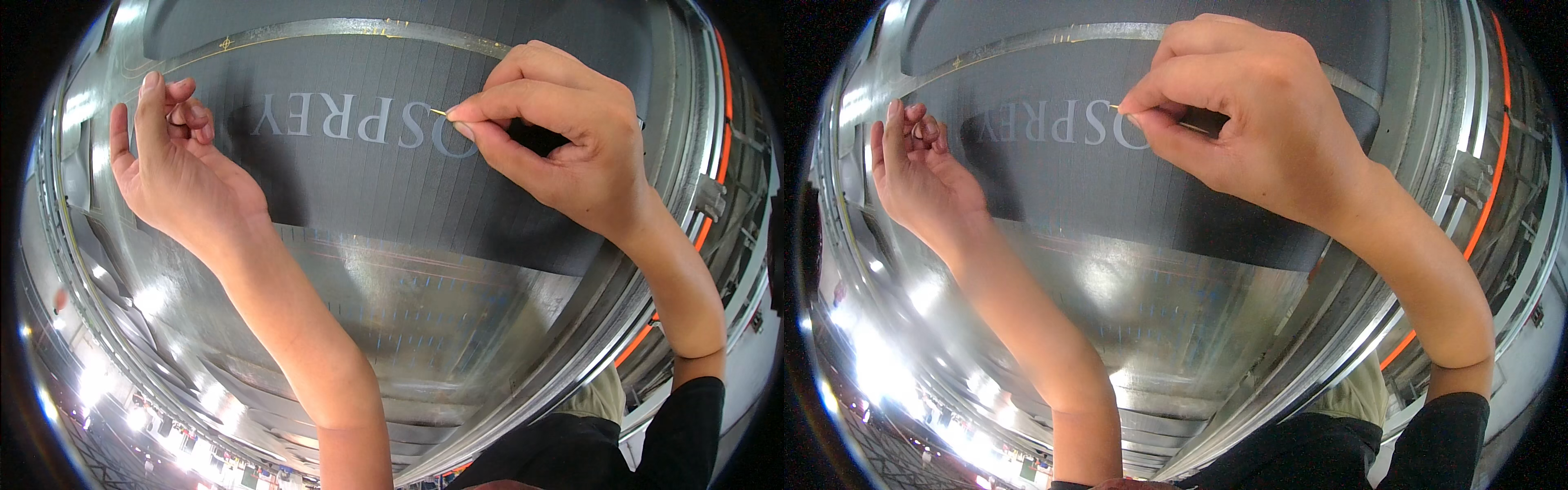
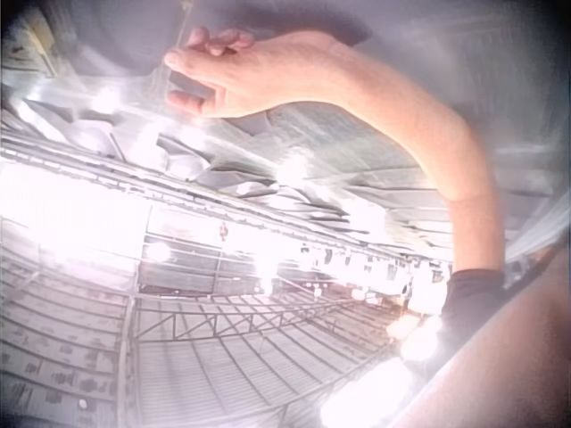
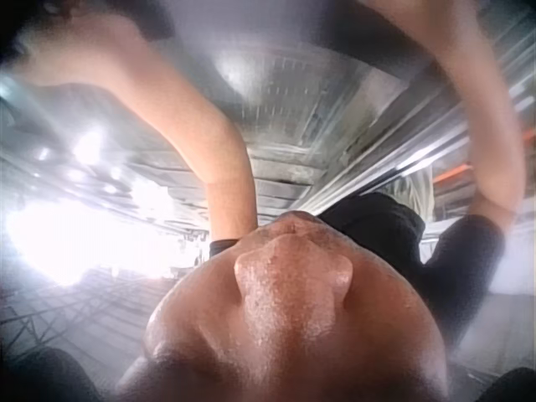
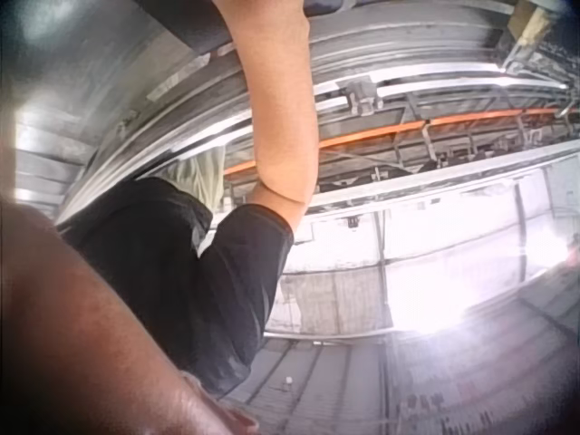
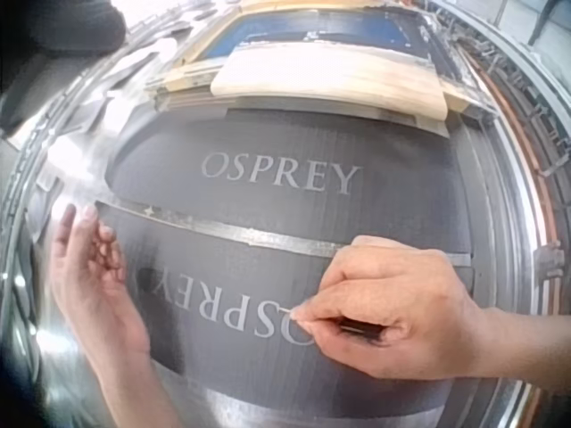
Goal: The person smooths the surface of a black bag with a white block, then uses a toothpick to clean the edges of the brand logo. They repeat the smoothing action on the same bag.
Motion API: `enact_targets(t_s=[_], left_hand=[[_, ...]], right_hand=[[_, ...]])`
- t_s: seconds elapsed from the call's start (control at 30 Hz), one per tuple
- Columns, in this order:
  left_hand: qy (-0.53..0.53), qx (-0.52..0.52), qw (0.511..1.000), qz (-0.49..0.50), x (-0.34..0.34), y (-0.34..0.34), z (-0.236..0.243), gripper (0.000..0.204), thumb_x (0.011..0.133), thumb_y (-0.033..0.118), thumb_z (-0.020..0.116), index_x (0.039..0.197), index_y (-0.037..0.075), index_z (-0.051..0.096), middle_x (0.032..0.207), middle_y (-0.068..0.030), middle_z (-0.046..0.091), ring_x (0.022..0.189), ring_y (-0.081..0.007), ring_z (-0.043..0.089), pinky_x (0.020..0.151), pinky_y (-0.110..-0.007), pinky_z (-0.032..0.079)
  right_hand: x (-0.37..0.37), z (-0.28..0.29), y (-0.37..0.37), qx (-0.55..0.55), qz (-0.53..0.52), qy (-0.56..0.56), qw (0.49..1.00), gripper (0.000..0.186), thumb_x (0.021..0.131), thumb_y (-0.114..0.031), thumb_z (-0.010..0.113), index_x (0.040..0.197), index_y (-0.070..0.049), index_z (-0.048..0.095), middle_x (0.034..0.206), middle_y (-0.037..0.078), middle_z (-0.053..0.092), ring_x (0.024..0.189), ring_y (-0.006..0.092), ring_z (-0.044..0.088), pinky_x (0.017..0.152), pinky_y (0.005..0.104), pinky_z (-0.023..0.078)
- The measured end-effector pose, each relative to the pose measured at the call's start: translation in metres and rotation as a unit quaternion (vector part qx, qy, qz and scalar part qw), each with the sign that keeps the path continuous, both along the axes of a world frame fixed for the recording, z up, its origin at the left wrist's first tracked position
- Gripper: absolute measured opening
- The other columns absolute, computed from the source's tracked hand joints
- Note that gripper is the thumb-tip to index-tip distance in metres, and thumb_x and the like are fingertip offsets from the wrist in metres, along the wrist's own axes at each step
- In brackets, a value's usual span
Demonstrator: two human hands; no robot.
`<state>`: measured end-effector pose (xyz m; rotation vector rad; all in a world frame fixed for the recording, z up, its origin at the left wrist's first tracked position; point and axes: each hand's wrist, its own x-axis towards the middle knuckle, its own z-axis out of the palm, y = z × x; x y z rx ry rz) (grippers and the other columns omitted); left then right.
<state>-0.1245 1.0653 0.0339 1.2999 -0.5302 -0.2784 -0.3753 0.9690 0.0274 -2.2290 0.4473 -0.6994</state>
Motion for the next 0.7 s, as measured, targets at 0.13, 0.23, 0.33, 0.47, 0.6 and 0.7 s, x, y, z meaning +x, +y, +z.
enact_targets(t_s=[0.13, 0.23, 0.33, 0.47, 0.6, 0.7], left_hand=[[-0.002, 0.001, 1.000, 0.005, -0.001, 0.000, 0.000, 0.058, 0.089, 0.004, 0.073, 0.132, -0.007, 0.035, 0.079, -0.0164, 0.069, 0.060, -0.0102, 0.056, 0.053, -0.019, 0.039], [-0.001, -0.002, 1.000, 0.009, -0.002, -0.001, 0.000, 0.058, 0.089, 0.004, 0.073, 0.132, -0.007, 0.036, 0.079, -0.0165, 0.069, 0.060, -0.0105, 0.056, 0.053, -0.019, 0.039], [-0.001, 0.004, 1.000, 0.018, -0.004, -0.002, 0.001, 0.058, 0.089, 0.004, 0.073, 0.132, -0.007, 0.035, 0.079, -0.0167, 0.069, 0.060, -0.0106, 0.055, 0.053, -0.019, 0.038], [0.004, 0.001, 1.000, 0.011, -0.003, -0.003, 0.000, 0.060, 0.089, 0.003, 0.072, 0.134, -0.007, 0.034, 0.079, -0.0163, 0.069, 0.060, -0.0104, 0.055, 0.053, -0.020, 0.038], [0.014, 0.003, 0.999, 0.039, -0.003, -0.002, 0.003, 0.063, 0.089, 0.003, 0.073, 0.136, -0.008, 0.033, 0.079, -0.0146, 0.068, 0.060, -0.0097, 0.054, 0.055, -0.020, 0.038], [0.022, 0.025, 0.998, 0.057, -0.004, 0.000, 0.008, 0.060, 0.090, 0.001, 0.072, 0.136, -0.008, 0.035, 0.085, -0.0137, 0.066, 0.071, -0.0136, 0.060, 0.060, -0.022, 0.045]], right_hand=[[0.000, 0.000, 0.001, -0.007, -0.004, 0.001, 1.000, 0.017, 0.077, 0.006, 0.077, 0.091, -0.003, 0.076, 0.080, 0.005, 0.064, 0.067, 0.0122, 0.059, 0.055, 0.0227, 0.045], [0.000, -0.001, 0.001, -0.007, -0.003, 0.000, 1.000, 0.016, 0.077, 0.006, 0.077, 0.091, -0.003, 0.076, 0.080, 0.005, 0.064, 0.067, 0.0125, 0.059, 0.055, 0.0229, 0.045], [0.000, 0.000, -0.001, -0.011, -0.004, -0.001, 1.000, 0.016, 0.077, 0.006, 0.077, 0.090, -0.003, 0.076, 0.079, 0.005, 0.063, 0.068, 0.0125, 0.059, 0.055, 0.0233, 0.046], [-0.001, 0.002, -0.001, 0.018, -0.005, 0.007, 1.000, 0.015, 0.078, 0.006, 0.076, 0.091, -0.002, 0.076, 0.081, 0.005, 0.064, 0.068, 0.0131, 0.059, 0.057, 0.0224, 0.045], [-0.001, 0.017, -0.006, 0.037, -0.014, 0.037, 0.999, 0.014, 0.084, 0.005, 0.070, 0.096, -0.001, 0.070, 0.094, 0.007, 0.067, 0.079, 0.0162, 0.061, 0.068, 0.0231, 0.047], [-0.006, 0.027, -0.016, -0.071, 0.032, 0.047, 0.996, 0.015, 0.087, 0.005, 0.063, 0.099, -0.003, 0.061, 0.110, 0.012, 0.068, 0.095, 0.0225, 0.063, 0.081, 0.0292, 0.048]])
